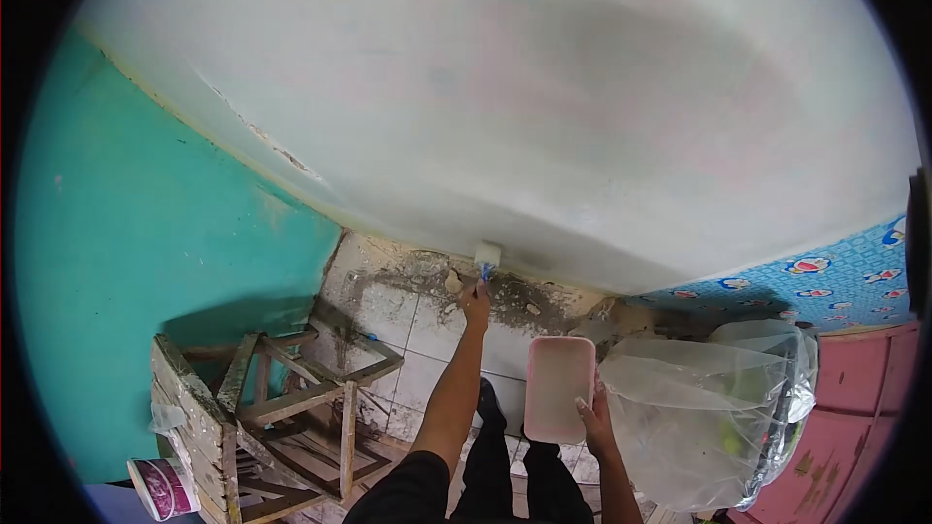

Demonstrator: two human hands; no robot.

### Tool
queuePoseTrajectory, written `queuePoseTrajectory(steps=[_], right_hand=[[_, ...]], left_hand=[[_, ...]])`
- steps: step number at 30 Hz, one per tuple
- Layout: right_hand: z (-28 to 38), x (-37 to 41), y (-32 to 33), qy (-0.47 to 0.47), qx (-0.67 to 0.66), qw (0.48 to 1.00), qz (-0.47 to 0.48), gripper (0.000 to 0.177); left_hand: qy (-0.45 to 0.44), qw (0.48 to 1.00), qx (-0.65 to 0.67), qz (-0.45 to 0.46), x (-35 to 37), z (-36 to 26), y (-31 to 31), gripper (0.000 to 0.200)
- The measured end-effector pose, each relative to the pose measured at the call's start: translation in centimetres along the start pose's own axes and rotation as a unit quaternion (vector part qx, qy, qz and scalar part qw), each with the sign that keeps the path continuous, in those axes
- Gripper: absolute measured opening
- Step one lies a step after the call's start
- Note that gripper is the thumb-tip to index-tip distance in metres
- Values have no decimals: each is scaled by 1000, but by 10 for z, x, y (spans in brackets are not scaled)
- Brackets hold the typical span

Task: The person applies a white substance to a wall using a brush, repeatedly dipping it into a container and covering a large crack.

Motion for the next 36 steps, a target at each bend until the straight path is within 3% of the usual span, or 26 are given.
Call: queuePoseTrajectory(steps=[3,6,9,13,17,20,23,27,32,36], right_hand=[[-5,10,5,-2,-5,1000,-11,74],[16,17,-1,-3,-7,1000,-16,74],[25,25,2,10,-2,1000,-8,75],[55,25,3,43,5,999,4,74],[84,28,-2,65,-6,998,10,71],[100,31,-4,69,-9,998,13,71],[111,32,-5,89,6,996,12,70],[105,35,-2,93,-9,996,7,70],[102,45,3,95,-3,996,0,70],[106,54,-1,107,-12,994,-15,70]], left_hand=[[96,995,31,27,-10,-12,3,42],[69,997,21,28,3,-146,30,43],[-7,1000,-5,8,15,-258,65,43],[-46,995,91,4,43,-409,122,38],[-139,970,198,-8,71,-516,159,33],[-191,959,207,-15,81,-560,171,31],[-223,959,174,-2,60,-530,152,30],[-252,965,71,8,26,-403,107,33],[-157,987,-35,-9,25,-256,84,36],[-121,983,-137,-34,2,-212,88,36]])
Point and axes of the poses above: each hand's wrist, its own x-axis away from the middle knuckle, its own y-axis out of the back of the hand, z = x × y, the point moved 3 cm from there along -x, towards the middle knuckle, and after that the axes turned 3 degrees about z, right-handed, at the moved point
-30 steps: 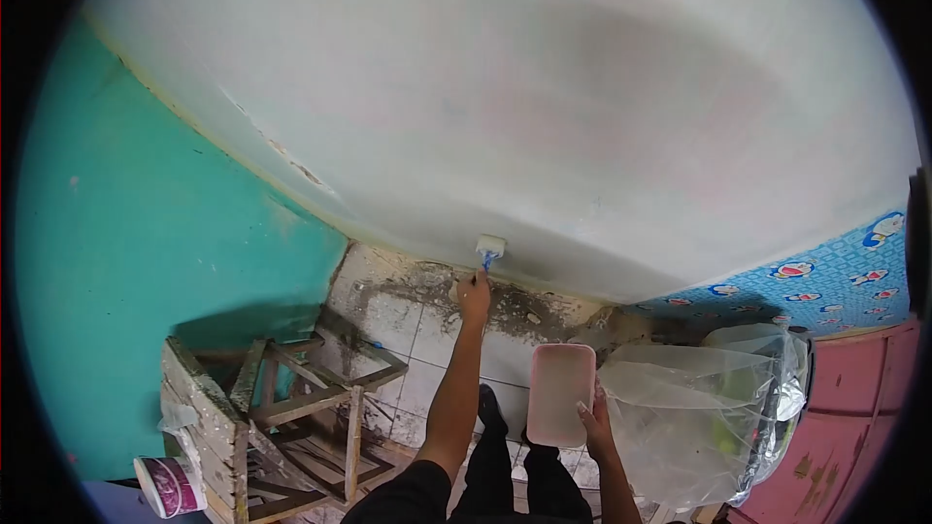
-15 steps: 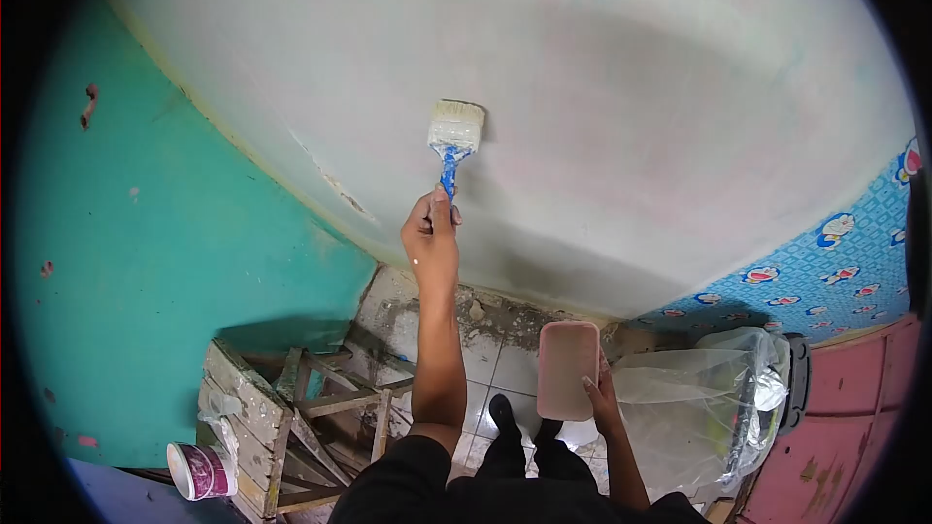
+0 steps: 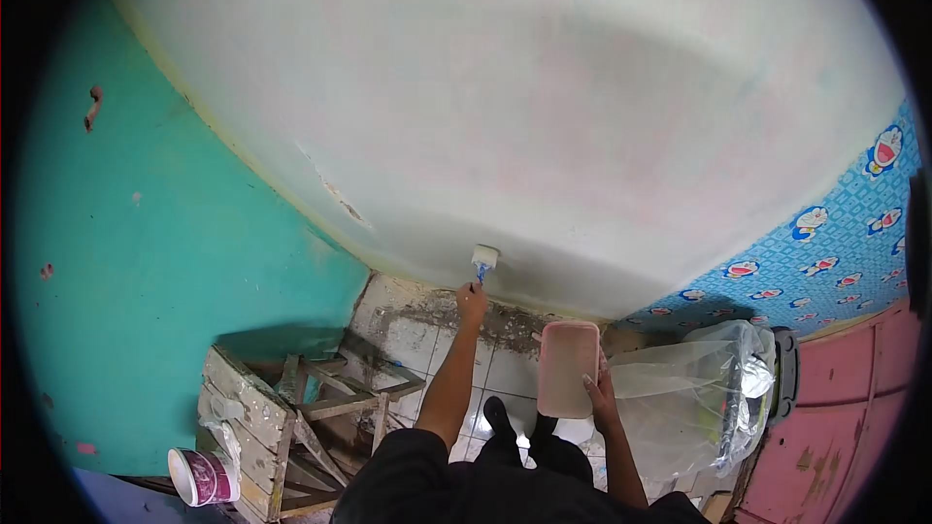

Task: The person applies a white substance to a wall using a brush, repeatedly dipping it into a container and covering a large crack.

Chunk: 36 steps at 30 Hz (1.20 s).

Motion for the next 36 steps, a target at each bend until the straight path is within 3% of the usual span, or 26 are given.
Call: queuePoseTrajectory(steps=[2,9,12,16,20,24,27,30,33,36], right_hand=[[-4,3,-1,3,-1,1000,-12,70],[-3,-1,-13,1,-84,996,-34,70],[10,-14,-9,0,-18,1000,-21,70],[7,-39,6,-4,-14,1000,17,69],[32,-63,23,4,-4,999,49,70],[44,-73,41,4,-4,998,57,71],[41,-80,59,-11,-50,996,75,71],[48,-83,73,-4,1,998,59,72],[59,-80,77,-2,-4,999,39,69],[60,-81,77,7,18,1000,18,69]], left_hand=[[1,999,29,24,-15,-31,17,36],[-63,997,35,-8,-41,-259,143,39],[-65,989,134,-12,-27,-349,198,39],[-138,957,248,-62,-19,-433,240,37],[-173,954,229,-83,-30,-434,226,35],[-187,973,115,-72,-31,-336,166,39],[-120,985,93,-81,-22,-227,115,42],[-52,996,25,-71,-5,-157,92,40],[-13,999,10,-48,-10,-150,98,39],[-38,999,-16,-30,-32,-210,134,41]])
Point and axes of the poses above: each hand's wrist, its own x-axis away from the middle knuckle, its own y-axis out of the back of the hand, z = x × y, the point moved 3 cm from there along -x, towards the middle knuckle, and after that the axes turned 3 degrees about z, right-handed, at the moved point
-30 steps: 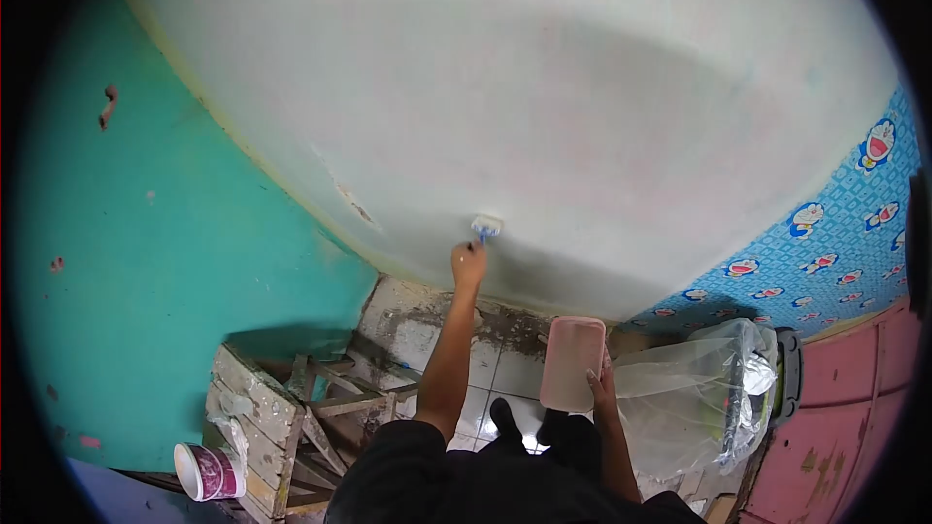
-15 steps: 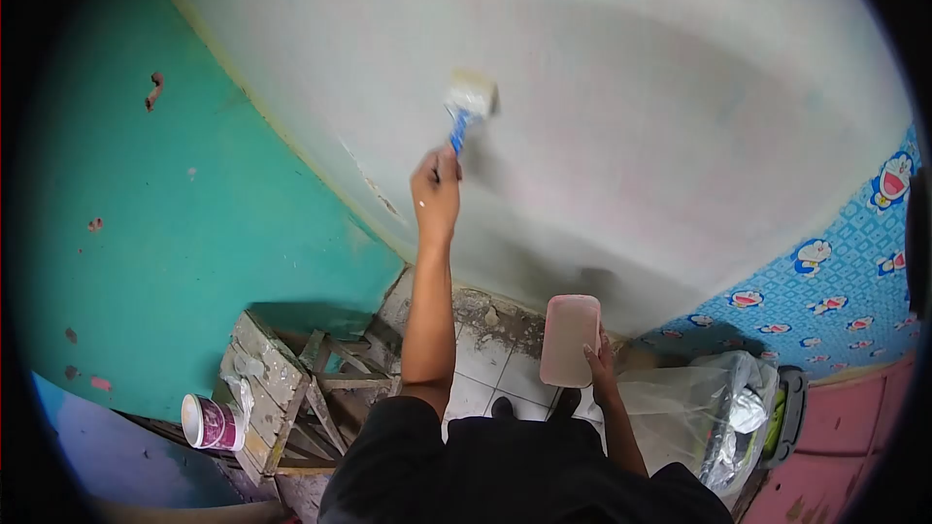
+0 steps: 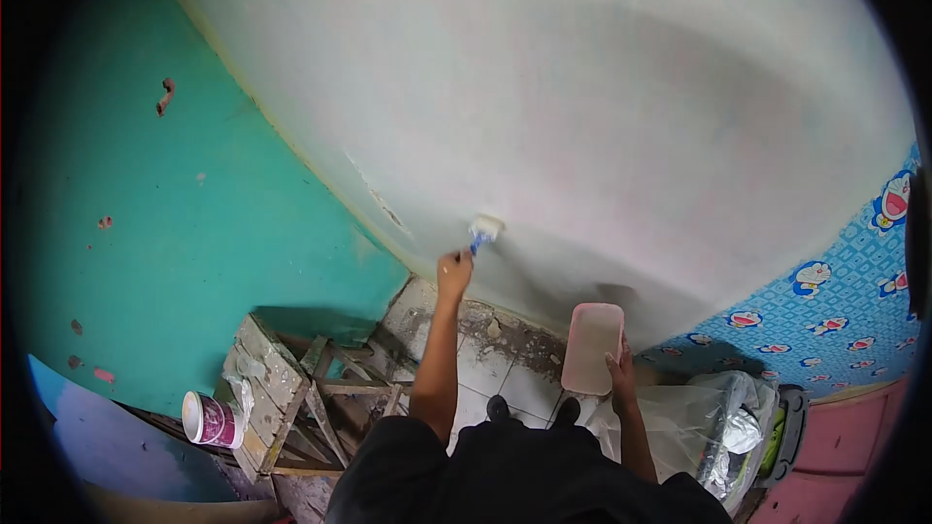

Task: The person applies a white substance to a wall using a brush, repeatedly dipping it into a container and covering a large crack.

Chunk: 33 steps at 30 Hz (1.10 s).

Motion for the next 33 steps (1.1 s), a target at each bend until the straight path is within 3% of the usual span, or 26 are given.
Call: queuePoseTrajectory(steps=[4,7,10,14,19,24,30,31,33], right_hand=[[-18,-6,-5,10,-25,1000,-8,69],[-26,-6,-11,8,-27,1000,-13,69],[-19,-4,-27,8,-42,999,-4,69],[-13,2,-44,10,-65,998,2,71],[-15,1,-54,11,-67,998,11,72],[-22,-2,-53,32,-12,999,22,70],[-15,-5,-57,22,-25,999,36,70],[-12,-5,-58,20,-25,999,38,70],[-7,-1,-60,14,-24,999,40,70]], left_hand=[[-53,998,11,-36,-28,-137,79,44],[-82,988,119,-60,-28,-227,127,42],[-96,961,244,-90,-27,-274,154,41],[-144,959,220,-102,-43,-237,135,43],[-134,987,53,-77,-10,-106,54,40],[-19,1000,-17,0,-1,-38,34,40],[-118,992,-21,-32,-50,-183,110,40],[-86,995,-57,-3,-58,-209,131,40],[-101,994,-7,-35,-51,-270,170,39]])
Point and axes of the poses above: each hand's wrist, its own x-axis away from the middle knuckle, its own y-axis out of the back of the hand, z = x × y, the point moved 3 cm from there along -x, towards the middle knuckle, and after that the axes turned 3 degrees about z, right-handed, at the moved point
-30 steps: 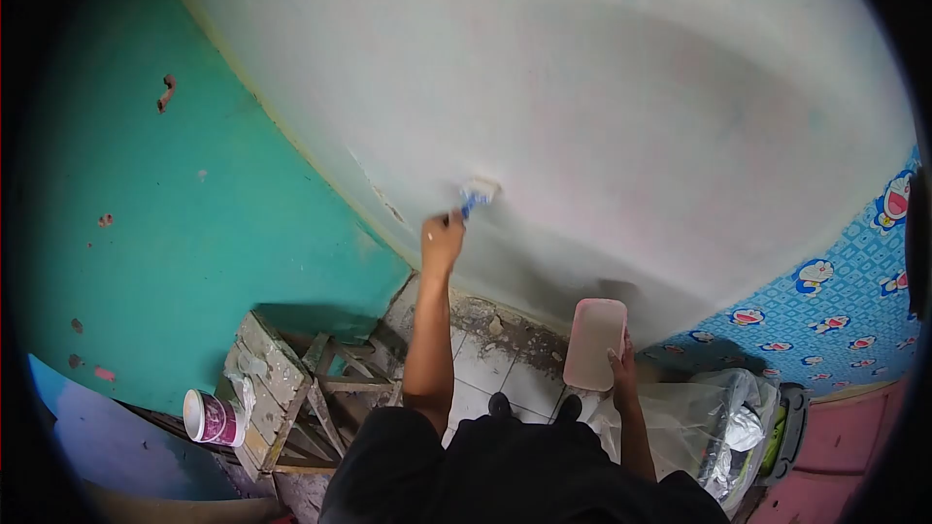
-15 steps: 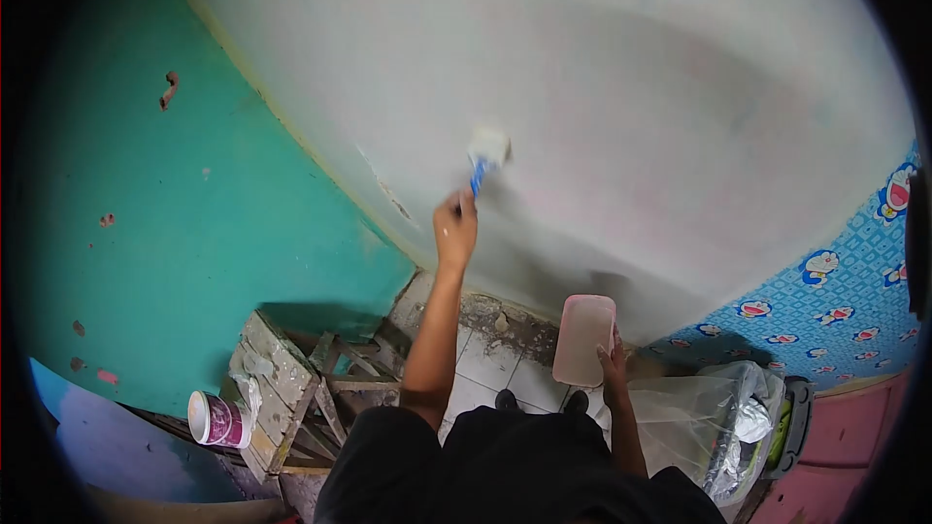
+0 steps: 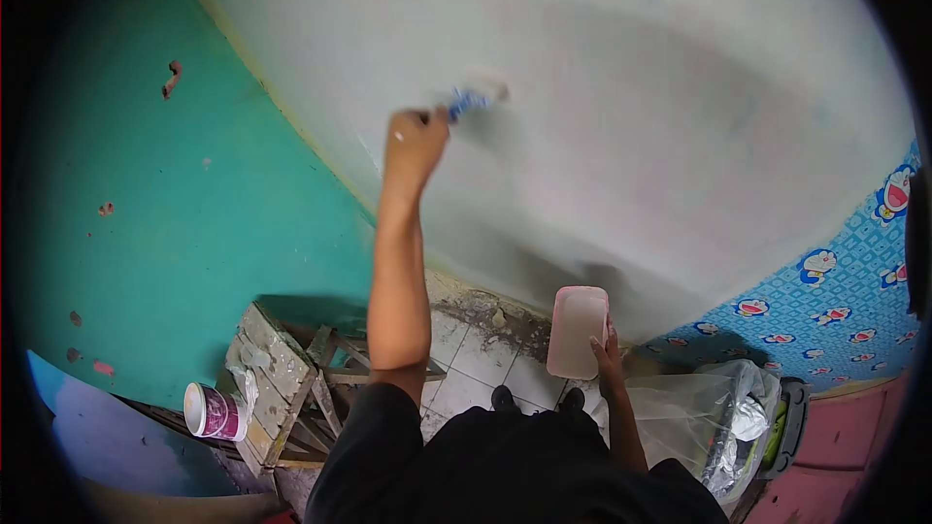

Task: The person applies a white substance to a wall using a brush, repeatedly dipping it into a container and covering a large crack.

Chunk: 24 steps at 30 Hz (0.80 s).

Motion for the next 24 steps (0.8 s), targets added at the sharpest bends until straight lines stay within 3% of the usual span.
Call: queuePoseTrajectory(steps=[4,8,11,16,20,24], right_hand=[[-11,1,2,3,14,1000,9,69],[-20,4,5,26,29,999,8,69],[-13,10,7,13,2,1000,3,70],[-7,12,16,7,-20,1000,-6,71],[3,9,23,-3,-12,1000,-4,71],[0,1,29,8,8,1000,5,70]], left_hand=[[-49,984,144,-95,-25,-64,44,37],[-107,969,181,-129,-32,-56,29,38],[-94,981,97,-141,15,27,-37,43],[28,997,68,-28,106,195,-136,43],[74,997,8,22,119,237,-154,45],[22,999,-25,5,68,119,-97,38]])
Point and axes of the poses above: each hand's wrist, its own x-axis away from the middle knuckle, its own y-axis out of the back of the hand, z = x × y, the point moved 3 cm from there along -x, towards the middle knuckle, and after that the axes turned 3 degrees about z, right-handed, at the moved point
